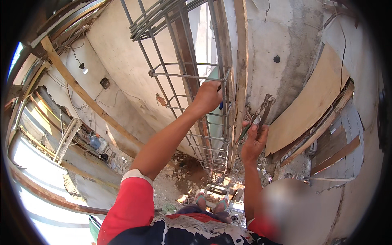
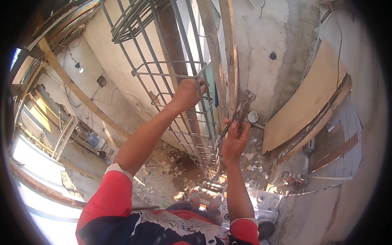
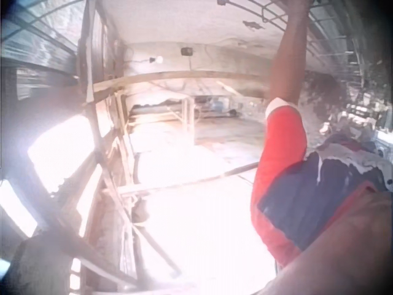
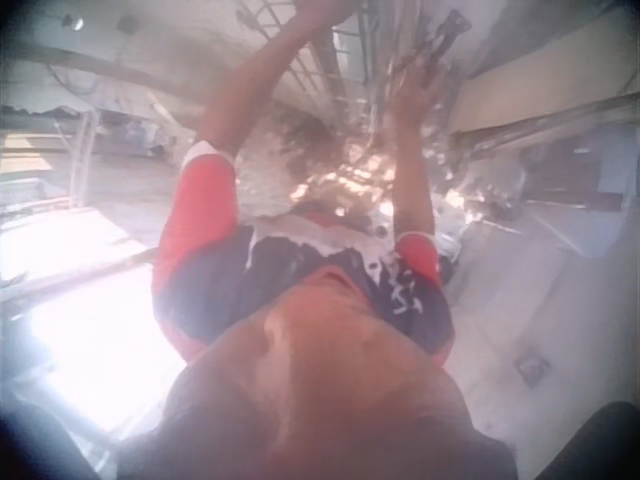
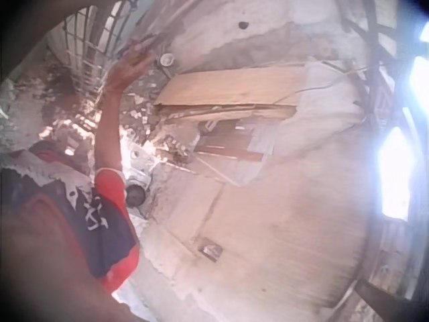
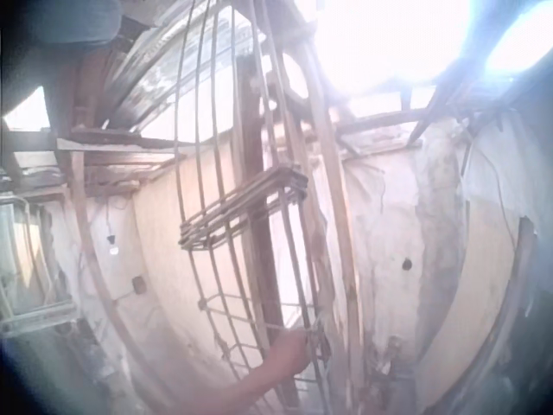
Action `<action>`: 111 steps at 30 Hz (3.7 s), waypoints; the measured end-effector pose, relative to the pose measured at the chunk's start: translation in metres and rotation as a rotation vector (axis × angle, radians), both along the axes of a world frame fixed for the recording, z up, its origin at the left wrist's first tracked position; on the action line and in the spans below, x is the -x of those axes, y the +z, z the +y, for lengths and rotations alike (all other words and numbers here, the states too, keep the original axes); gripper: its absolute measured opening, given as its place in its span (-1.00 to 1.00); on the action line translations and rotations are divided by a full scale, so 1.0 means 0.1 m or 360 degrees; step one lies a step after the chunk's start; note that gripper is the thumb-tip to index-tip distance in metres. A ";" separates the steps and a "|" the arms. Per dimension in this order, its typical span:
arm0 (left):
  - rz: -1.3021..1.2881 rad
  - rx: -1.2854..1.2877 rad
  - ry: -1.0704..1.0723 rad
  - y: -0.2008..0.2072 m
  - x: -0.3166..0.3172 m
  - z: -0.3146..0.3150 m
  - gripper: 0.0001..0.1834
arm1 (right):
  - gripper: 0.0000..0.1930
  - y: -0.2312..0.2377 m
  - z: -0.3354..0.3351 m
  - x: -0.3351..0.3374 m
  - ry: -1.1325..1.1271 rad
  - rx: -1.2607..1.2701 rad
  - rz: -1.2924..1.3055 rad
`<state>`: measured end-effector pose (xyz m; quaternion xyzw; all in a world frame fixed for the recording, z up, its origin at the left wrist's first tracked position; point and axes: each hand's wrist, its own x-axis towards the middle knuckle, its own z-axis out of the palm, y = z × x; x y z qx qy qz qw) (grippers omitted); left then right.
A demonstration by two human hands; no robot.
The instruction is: The person uses pliers to cut and twist wire ties, securing a vertical metal frame to a wooden support beam. They repeatedly position the frame, wrap wire, and tighten connections to stabilize the structure.
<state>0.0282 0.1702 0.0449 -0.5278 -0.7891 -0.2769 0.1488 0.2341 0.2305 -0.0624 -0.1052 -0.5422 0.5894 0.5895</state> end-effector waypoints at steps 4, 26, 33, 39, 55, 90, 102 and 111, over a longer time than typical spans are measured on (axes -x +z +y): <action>-0.0167 -0.0372 -0.0003 -0.09 0.15 0.06 -0.72 | -0.79 0.30 -0.09 -0.13 0.0289 0.0109 0.0293; -0.1030 -0.0751 -0.0395 0.11 -0.42 -0.22 -0.81 | -0.60 0.26 0.35 0.29 -0.0154 -0.0522 -0.0340; -0.0044 -0.1275 -0.0097 -0.31 -0.59 -0.81 -0.67 | -0.56 0.18 0.17 0.42 -0.0367 -0.0958 -0.0821; -0.0042 -0.1025 0.0031 -0.54 -0.92 -1.78 -0.67 | -0.49 0.01 0.27 0.50 -0.0426 -0.1103 -0.0927; -0.0822 0.0584 0.3259 0.02 -3.32 -8.04 -0.65 | -0.55 0.68 -1.61 0.72 0.0340 -0.0880 0.0573; 0.0282 0.0407 0.0922 0.35 -1.39 -5.77 -0.77 | -0.78 1.68 -3.09 1.41 0.0824 -0.1660 -0.0004; 0.0499 0.0782 0.0944 -0.03 -1.37 -6.66 -0.56 | -0.56 1.12 -2.25 1.08 0.1826 -0.1369 -0.1224; 0.0591 0.1095 0.0862 -0.25 -1.15 -7.19 -0.46 | -0.61 0.43 -1.69 0.03 0.1542 -0.1526 -0.1140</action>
